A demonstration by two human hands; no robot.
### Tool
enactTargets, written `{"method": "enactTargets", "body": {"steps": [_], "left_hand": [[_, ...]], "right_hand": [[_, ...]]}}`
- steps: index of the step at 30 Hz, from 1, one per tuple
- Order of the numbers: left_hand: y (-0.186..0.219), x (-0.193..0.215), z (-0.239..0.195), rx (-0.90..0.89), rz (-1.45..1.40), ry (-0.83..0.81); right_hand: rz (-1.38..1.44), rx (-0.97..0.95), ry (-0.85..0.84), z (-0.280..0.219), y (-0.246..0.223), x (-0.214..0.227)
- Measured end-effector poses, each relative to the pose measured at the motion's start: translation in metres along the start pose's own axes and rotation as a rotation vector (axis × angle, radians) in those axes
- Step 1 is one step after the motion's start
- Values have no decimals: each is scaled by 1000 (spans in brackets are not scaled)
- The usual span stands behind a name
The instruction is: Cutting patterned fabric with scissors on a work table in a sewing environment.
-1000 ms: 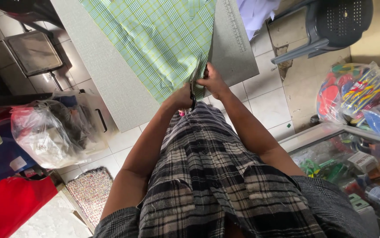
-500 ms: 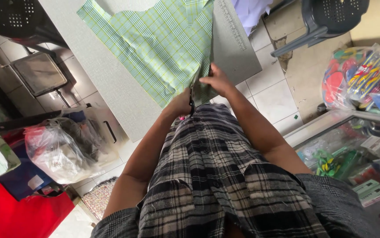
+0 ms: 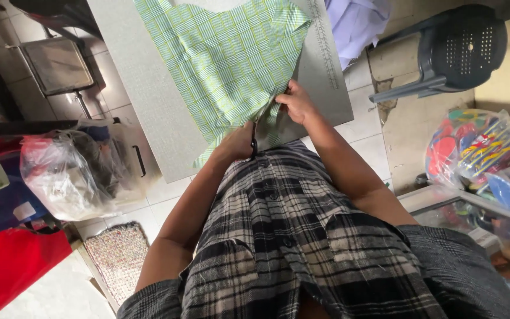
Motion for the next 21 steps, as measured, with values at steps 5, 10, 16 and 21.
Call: {"method": "enactTargets", "body": {"steps": [5,10,16,21], "left_hand": [[12,3,9,22,-7,22],[20,5,1,37,-48,5],[24,12,-1,36,-34,-15],[41,31,1,15,-24,15]], "right_hand": [[-27,12,-2,-14,-32,-15],[-48,89,-5,-22,-43,-25],[10,129,-28,-15,-26,-10],[-106,140,-75,-1,-12,3]]}}
Point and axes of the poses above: each hand's wrist, its own z-axis towards the middle knuckle, its own x-axis out of the back of the hand, y = z × x, the point moved 4 cm from there along z, towards the middle knuckle, and after that the axes turned 12 degrees about -y, right-handed, at the moved point
